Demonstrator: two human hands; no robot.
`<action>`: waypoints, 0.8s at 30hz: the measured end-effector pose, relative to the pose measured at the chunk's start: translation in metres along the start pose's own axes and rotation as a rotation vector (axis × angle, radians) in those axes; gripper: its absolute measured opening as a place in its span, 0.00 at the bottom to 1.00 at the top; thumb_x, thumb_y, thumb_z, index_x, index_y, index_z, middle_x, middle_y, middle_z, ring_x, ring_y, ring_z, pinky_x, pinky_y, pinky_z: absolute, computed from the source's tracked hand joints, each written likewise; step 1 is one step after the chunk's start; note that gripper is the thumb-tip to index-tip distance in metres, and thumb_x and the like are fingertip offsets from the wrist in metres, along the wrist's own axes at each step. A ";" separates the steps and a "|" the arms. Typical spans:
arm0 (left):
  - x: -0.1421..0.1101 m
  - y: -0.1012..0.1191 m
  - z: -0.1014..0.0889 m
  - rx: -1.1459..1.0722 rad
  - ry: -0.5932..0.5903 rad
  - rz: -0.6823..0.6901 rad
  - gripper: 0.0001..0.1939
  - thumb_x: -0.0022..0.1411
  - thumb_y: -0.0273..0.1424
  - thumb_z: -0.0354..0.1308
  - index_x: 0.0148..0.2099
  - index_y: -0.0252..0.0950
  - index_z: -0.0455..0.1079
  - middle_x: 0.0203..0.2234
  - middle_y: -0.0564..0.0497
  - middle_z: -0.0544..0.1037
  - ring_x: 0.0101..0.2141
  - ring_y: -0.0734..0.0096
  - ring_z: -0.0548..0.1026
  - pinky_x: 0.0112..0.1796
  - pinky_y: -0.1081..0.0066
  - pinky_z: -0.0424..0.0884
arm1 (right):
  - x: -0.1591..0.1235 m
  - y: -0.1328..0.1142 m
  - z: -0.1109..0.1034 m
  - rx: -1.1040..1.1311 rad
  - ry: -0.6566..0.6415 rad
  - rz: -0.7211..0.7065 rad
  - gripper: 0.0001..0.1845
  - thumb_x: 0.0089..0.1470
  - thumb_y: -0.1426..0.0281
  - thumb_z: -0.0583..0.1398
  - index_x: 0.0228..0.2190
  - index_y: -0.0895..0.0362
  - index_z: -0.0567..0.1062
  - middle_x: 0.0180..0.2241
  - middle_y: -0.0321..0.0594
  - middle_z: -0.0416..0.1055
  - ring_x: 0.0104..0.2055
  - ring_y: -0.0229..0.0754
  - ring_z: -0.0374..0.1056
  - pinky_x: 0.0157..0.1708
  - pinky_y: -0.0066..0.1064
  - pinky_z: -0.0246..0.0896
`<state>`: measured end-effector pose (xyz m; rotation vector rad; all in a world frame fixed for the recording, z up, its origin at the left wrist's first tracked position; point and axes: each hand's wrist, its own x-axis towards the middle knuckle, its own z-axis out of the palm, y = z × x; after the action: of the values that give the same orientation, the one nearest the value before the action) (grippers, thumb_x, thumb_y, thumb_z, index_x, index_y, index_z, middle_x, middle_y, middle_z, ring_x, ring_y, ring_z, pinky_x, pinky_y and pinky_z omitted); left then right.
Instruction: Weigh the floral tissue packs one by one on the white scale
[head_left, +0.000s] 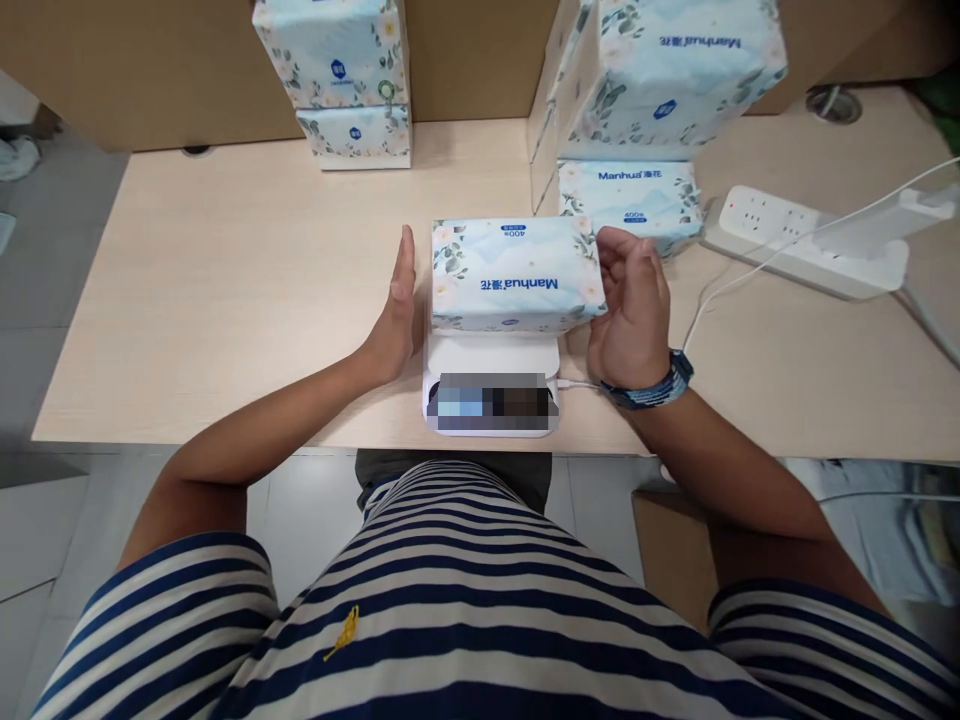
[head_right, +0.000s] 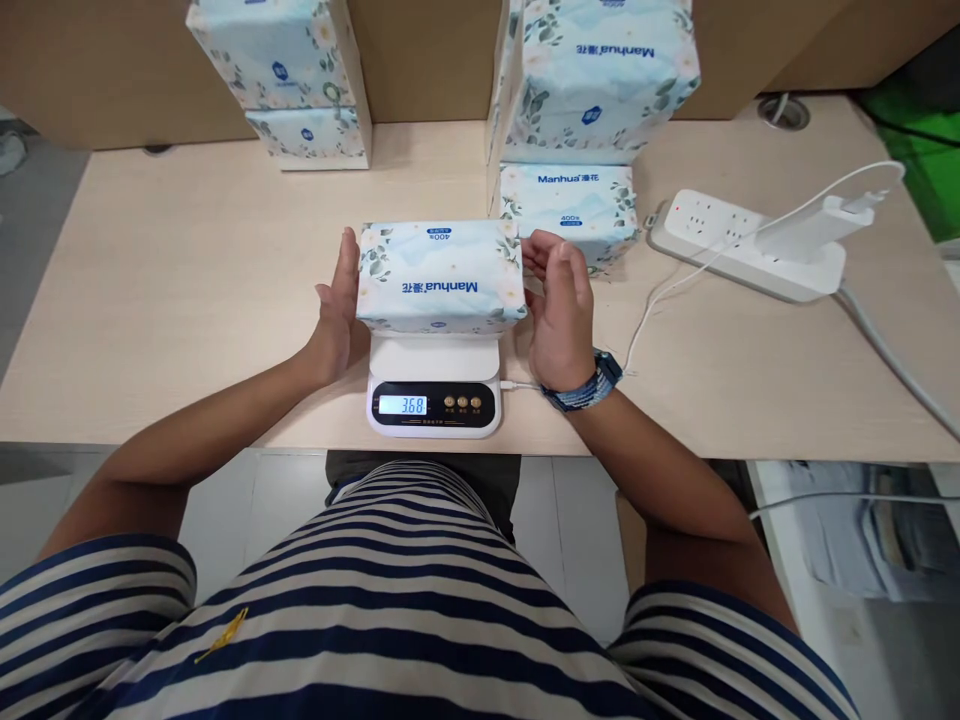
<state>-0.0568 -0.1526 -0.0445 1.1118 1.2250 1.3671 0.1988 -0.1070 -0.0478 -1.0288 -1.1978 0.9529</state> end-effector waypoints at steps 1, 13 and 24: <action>0.000 -0.001 0.000 0.008 -0.002 0.006 0.50 0.68 0.72 0.41 0.83 0.60 0.39 0.83 0.66 0.46 0.81 0.68 0.23 0.80 0.53 0.31 | 0.000 0.001 0.000 -0.003 -0.014 -0.003 0.36 0.66 0.36 0.54 0.52 0.52 0.79 0.53 0.49 0.79 0.58 0.50 0.76 0.60 0.49 0.75; -0.008 0.008 -0.012 0.069 -0.114 0.037 0.49 0.68 0.72 0.42 0.82 0.57 0.48 0.83 0.65 0.45 0.83 0.58 0.32 0.81 0.52 0.36 | 0.010 0.011 -0.008 -0.012 -0.084 -0.042 0.33 0.71 0.38 0.49 0.52 0.48 0.78 0.50 0.45 0.79 0.58 0.54 0.78 0.49 0.52 0.79; -0.005 -0.004 -0.013 0.044 -0.108 0.036 0.50 0.67 0.73 0.36 0.82 0.59 0.44 0.83 0.63 0.48 0.83 0.57 0.29 0.80 0.47 0.36 | 0.013 0.010 -0.014 -0.016 -0.122 -0.022 0.31 0.70 0.39 0.52 0.51 0.48 0.80 0.50 0.47 0.80 0.55 0.53 0.78 0.48 0.51 0.79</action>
<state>-0.0686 -0.1586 -0.0492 1.2275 1.1666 1.2956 0.2139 -0.0939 -0.0550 -0.9791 -1.3164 1.0014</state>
